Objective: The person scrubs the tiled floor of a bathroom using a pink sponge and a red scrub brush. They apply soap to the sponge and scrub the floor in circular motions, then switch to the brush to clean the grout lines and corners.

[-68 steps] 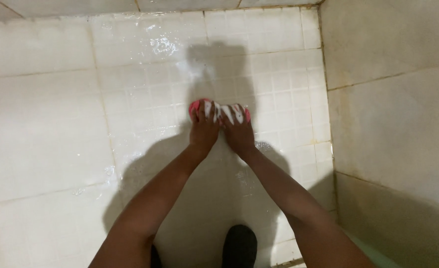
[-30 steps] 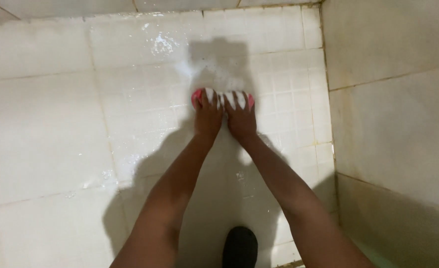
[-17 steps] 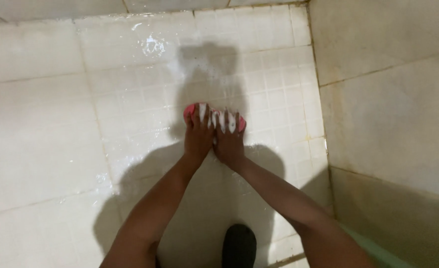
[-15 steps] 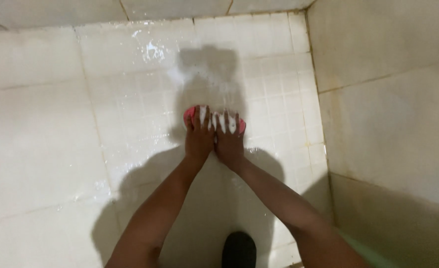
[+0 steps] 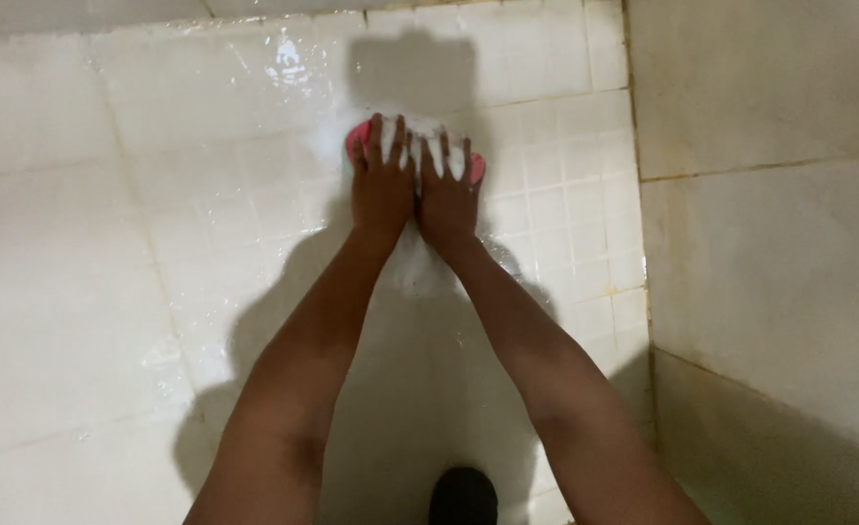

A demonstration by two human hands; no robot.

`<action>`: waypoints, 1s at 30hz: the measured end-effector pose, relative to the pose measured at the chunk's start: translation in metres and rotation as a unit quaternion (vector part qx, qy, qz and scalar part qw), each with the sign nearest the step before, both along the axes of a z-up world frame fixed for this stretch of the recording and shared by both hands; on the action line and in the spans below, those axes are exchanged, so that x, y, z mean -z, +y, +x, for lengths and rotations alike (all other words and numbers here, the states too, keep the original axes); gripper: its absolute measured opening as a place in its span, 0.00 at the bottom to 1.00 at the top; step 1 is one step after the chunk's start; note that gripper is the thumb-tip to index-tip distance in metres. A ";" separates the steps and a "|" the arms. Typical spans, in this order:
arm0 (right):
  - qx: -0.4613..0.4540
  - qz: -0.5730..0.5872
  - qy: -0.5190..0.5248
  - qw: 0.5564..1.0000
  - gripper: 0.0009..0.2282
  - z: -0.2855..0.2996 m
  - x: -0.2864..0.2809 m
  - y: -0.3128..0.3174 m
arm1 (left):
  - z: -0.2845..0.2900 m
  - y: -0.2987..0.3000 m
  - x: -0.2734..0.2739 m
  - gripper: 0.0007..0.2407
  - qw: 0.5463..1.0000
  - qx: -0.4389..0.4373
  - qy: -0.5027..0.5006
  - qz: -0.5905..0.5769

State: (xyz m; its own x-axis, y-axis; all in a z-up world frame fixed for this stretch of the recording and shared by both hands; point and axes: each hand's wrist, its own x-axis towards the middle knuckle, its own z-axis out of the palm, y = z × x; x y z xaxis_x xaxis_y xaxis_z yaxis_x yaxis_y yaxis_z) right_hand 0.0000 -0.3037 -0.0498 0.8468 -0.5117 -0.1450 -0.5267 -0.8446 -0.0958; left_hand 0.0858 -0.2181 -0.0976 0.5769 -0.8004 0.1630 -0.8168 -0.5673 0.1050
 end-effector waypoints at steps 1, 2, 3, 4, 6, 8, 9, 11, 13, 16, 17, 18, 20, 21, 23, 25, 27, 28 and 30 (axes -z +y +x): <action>0.002 -0.003 -0.001 1.000 0.31 0.005 -0.001 -0.002 | 0.006 -0.002 -0.002 0.23 1.000 0.002 -0.001 -0.003; 0.000 -0.006 0.005 1.000 0.31 0.007 -0.002 -0.004 | 0.010 -0.004 -0.004 0.24 1.000 0.005 0.023 0.003; -0.002 -0.009 0.011 1.000 0.31 0.009 -0.005 -0.005 | 0.013 -0.006 -0.007 0.25 0.999 0.008 0.046 0.009; -0.002 -0.009 0.010 1.000 0.31 0.009 -0.003 -0.006 | 0.011 -0.007 -0.002 0.25 0.999 0.009 0.045 0.009; -0.003 -0.007 -0.001 1.000 0.30 0.011 0.000 -0.006 | 0.011 -0.009 0.005 0.24 0.998 -0.011 0.063 0.010; -0.009 0.000 -0.008 1.000 0.29 0.006 0.004 -0.006 | 0.007 -0.005 0.004 0.24 0.997 -0.013 0.066 0.022; -0.013 0.006 -0.010 1.000 0.28 0.003 0.006 -0.007 | 0.005 -0.003 0.004 0.24 0.997 -0.013 0.075 0.035; -0.020 0.005 -0.003 1.000 0.29 -0.008 -0.002 0.000 | -0.004 0.007 0.002 0.25 0.997 -0.004 0.072 0.032; -0.030 0.004 0.000 1.000 0.30 -0.013 -0.014 0.008 | -0.012 0.017 -0.001 0.26 0.997 0.001 0.066 0.030; -0.026 0.036 0.023 0.999 0.29 -0.030 -0.029 0.025 | -0.033 0.038 -0.006 0.26 0.996 -0.006 0.079 0.033; -0.048 0.019 0.031 0.998 0.29 -0.039 -0.029 0.029 | -0.041 0.046 -0.008 0.25 0.998 0.000 0.046 0.050; -0.072 0.002 0.037 0.997 0.30 -0.046 -0.029 0.034 | -0.047 0.054 -0.011 0.24 0.998 0.004 0.013 0.067; -0.084 0.003 0.007 0.996 0.27 -0.068 -0.021 0.044 | -0.064 0.067 -0.023 0.23 0.997 0.002 0.032 0.072; -0.091 0.006 -0.020 0.996 0.24 -0.076 -0.016 0.048 | -0.071 0.073 -0.027 0.22 0.995 0.004 0.055 0.078; -0.122 -0.016 -0.015 0.992 0.25 -0.091 -0.016 0.057 | -0.082 0.093 -0.050 0.21 0.993 0.028 0.053 0.098; -0.149 -0.038 -0.003 0.988 0.26 -0.107 -0.019 0.064 | -0.099 0.108 -0.059 0.21 0.990 0.055 0.056 0.118; -0.127 0.032 0.002 0.991 0.27 -0.112 -0.027 0.068 | -0.108 0.117 -0.056 0.20 0.996 0.044 0.043 0.060; -0.127 0.027 0.000 0.992 0.27 -0.110 -0.025 0.066 | -0.107 0.115 -0.053 0.20 0.997 0.045 0.040 0.056; -0.144 -0.009 0.003 0.989 0.25 -0.109 -0.019 0.062 | -0.107 0.111 -0.046 0.19 0.998 0.038 0.037 0.044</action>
State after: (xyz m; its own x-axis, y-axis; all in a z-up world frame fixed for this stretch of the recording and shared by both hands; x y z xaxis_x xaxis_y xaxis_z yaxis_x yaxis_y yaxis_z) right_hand -0.1091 -0.2418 -0.0303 0.9573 -0.2513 -0.1431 -0.2639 -0.9615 -0.0764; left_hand -0.0209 -0.1075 -0.0517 0.5214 -0.8519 0.0490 -0.8500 -0.5133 0.1186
